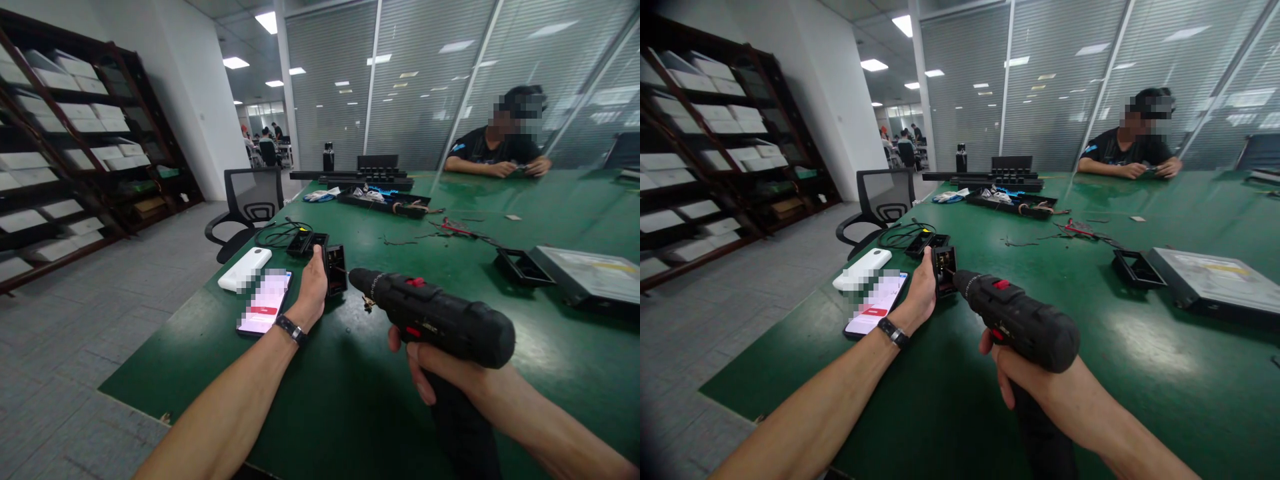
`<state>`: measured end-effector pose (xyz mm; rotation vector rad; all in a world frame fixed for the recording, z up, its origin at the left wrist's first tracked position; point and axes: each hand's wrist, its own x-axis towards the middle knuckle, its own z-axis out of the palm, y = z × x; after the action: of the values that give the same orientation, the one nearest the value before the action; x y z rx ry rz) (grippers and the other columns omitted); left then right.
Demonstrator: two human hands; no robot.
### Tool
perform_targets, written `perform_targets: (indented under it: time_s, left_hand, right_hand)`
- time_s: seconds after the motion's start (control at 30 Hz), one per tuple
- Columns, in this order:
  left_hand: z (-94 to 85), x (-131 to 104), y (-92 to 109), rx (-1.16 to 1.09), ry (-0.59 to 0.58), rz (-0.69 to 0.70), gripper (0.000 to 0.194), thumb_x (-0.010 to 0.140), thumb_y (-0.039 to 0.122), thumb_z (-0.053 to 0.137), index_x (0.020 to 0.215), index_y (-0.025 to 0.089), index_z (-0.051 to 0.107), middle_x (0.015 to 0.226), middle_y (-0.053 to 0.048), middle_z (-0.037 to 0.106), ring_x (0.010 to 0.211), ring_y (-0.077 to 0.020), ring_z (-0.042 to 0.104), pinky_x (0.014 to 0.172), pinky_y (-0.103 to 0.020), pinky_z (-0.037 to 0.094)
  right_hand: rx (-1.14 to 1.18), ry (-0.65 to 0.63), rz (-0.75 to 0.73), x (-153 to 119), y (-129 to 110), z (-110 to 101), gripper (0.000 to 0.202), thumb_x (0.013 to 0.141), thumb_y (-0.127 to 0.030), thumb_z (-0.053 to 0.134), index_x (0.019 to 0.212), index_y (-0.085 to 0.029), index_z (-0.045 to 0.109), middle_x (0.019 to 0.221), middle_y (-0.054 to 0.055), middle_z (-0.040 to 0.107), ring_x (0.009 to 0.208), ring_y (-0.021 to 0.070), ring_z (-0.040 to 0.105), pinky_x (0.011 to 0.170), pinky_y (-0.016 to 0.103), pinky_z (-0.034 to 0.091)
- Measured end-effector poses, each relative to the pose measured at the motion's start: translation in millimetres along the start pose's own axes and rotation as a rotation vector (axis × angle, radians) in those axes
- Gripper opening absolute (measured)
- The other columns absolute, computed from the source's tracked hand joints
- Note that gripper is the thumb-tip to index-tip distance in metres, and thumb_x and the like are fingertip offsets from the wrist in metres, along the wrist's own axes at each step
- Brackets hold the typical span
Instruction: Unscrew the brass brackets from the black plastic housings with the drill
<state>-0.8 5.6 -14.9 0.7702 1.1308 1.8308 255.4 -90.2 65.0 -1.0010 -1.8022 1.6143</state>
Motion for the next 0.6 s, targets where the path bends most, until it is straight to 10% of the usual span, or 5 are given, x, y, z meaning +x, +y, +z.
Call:
perform_targets:
  time_s: [0.23,0.6]
  left_hand:
    - [8.0,-9,14,-0.111,0.048,-0.132,0.048,0.114,0.058,0.052,0.104,0.018,0.078,0.093,-0.006,0.081,0.079,-0.0191,0.077,0.073,-0.030,0.065]
    - [4.3,-8,14,-0.089,0.010,-0.099,0.052,0.106,0.067,0.064,0.113,0.018,0.080,0.105,-0.009,0.085,0.096,-0.0225,0.081,0.083,-0.031,0.066]
  right_hand:
    - [0.451,-0.006,0.085,4,9,1,0.024,0.095,-0.040,0.074,0.102,-0.017,0.073,0.055,-0.002,0.061,0.049,0.0147,0.050,0.055,0.030,0.044]
    - [0.497,0.012,0.086,6,14,-2,0.025,0.094,-0.041,0.075,0.102,-0.018,0.075,0.058,-0.002,0.059,0.051,0.0157,0.048,0.057,0.032,0.046]
